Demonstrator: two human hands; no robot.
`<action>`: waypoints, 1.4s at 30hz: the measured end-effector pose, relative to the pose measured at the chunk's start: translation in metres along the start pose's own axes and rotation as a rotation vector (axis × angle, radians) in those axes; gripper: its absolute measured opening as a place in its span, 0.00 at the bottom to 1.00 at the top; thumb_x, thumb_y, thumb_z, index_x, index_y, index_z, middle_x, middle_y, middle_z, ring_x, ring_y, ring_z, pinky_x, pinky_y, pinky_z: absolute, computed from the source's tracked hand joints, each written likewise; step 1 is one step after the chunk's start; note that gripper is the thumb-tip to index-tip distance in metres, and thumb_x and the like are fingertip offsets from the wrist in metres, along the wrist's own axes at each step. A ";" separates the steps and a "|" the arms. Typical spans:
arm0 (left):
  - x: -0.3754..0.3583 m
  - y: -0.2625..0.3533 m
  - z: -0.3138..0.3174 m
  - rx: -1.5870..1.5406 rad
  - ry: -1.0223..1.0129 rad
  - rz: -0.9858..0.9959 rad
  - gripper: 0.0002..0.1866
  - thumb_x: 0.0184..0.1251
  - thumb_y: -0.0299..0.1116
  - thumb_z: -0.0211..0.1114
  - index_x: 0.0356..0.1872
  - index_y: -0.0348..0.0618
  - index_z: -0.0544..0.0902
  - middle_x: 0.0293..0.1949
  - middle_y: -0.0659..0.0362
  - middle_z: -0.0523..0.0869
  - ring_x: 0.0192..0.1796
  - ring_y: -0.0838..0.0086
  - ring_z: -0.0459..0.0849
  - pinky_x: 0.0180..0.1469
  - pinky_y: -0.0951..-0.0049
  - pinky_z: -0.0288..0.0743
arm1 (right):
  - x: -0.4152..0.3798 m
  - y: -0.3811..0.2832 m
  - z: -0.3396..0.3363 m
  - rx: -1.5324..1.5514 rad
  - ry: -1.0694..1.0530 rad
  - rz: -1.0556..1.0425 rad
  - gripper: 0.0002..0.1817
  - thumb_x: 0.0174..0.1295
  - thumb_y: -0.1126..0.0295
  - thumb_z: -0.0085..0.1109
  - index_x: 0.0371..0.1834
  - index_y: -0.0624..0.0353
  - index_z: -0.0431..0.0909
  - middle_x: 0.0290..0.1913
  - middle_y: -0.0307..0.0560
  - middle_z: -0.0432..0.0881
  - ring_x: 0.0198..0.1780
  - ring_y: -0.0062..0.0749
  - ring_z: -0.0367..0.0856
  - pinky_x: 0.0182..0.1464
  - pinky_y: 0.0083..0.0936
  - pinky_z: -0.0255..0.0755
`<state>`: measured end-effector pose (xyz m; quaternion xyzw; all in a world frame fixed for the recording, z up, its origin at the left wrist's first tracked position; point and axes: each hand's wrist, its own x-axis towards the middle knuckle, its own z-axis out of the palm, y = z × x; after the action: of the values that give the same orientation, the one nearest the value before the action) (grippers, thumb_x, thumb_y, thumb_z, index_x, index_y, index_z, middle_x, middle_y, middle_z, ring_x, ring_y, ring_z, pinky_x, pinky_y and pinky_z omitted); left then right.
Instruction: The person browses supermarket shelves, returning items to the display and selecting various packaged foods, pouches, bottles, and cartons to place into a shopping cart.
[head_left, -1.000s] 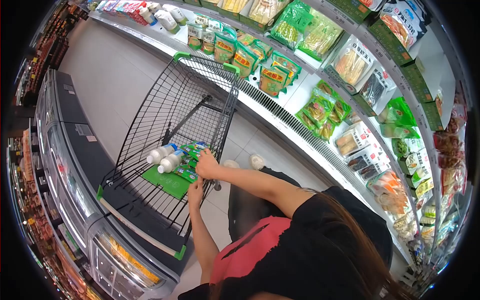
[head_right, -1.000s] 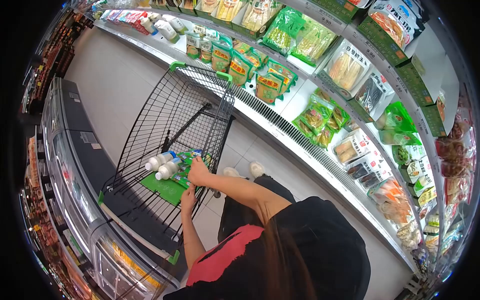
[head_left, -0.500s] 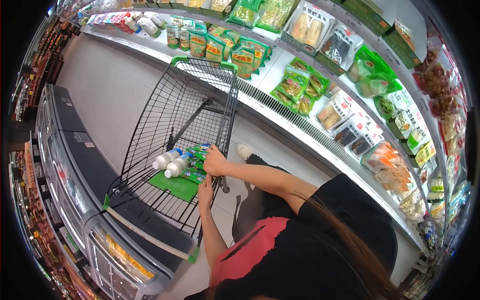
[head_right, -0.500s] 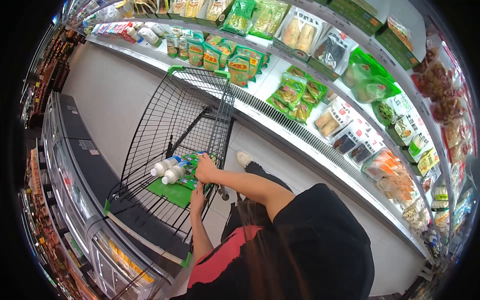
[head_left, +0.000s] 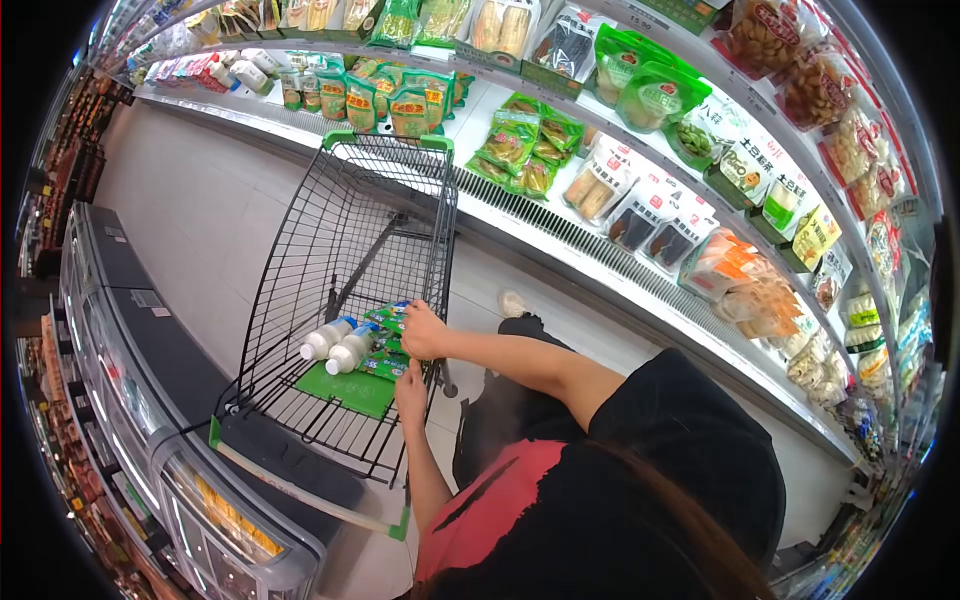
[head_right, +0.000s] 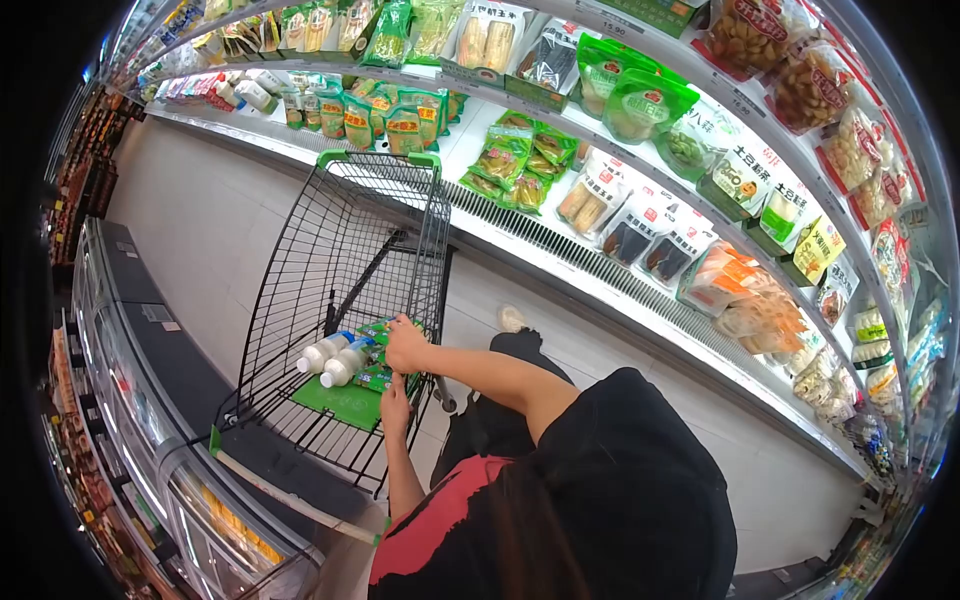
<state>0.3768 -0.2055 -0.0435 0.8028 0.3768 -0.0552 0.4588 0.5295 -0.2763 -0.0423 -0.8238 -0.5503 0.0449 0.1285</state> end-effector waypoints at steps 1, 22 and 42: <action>-0.009 0.001 0.005 0.033 -0.014 -0.006 0.33 0.79 0.53 0.46 0.32 0.25 0.77 0.26 0.37 0.77 0.29 0.46 0.69 0.37 0.54 0.67 | -0.010 0.000 0.002 -0.001 0.023 -0.003 0.17 0.58 0.56 0.54 0.20 0.51 0.86 0.29 0.42 0.83 0.46 0.40 0.74 0.56 0.43 0.59; 0.104 0.309 0.323 0.174 -0.362 1.077 0.20 0.61 0.26 0.61 0.57 0.40 0.78 0.49 0.44 0.79 0.51 0.45 0.76 0.54 0.51 0.70 | -0.247 0.316 -0.063 0.444 0.769 1.074 0.15 0.54 0.75 0.55 0.46 0.67 0.75 0.46 0.64 0.76 0.47 0.62 0.76 0.52 0.49 0.72; 0.236 0.319 0.510 0.116 -0.584 0.618 0.36 0.54 0.26 0.61 0.70 0.46 0.67 0.63 0.43 0.73 0.66 0.46 0.71 0.67 0.57 0.67 | -0.283 0.431 -0.039 0.130 0.516 1.249 0.04 0.59 0.74 0.56 0.37 0.59 0.75 0.44 0.53 0.80 0.44 0.55 0.80 0.45 0.47 0.73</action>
<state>0.8844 -0.5663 -0.2163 0.8529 -0.0309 -0.1614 0.4955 0.8133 -0.6983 -0.1366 -0.9620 0.0809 -0.0543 0.2550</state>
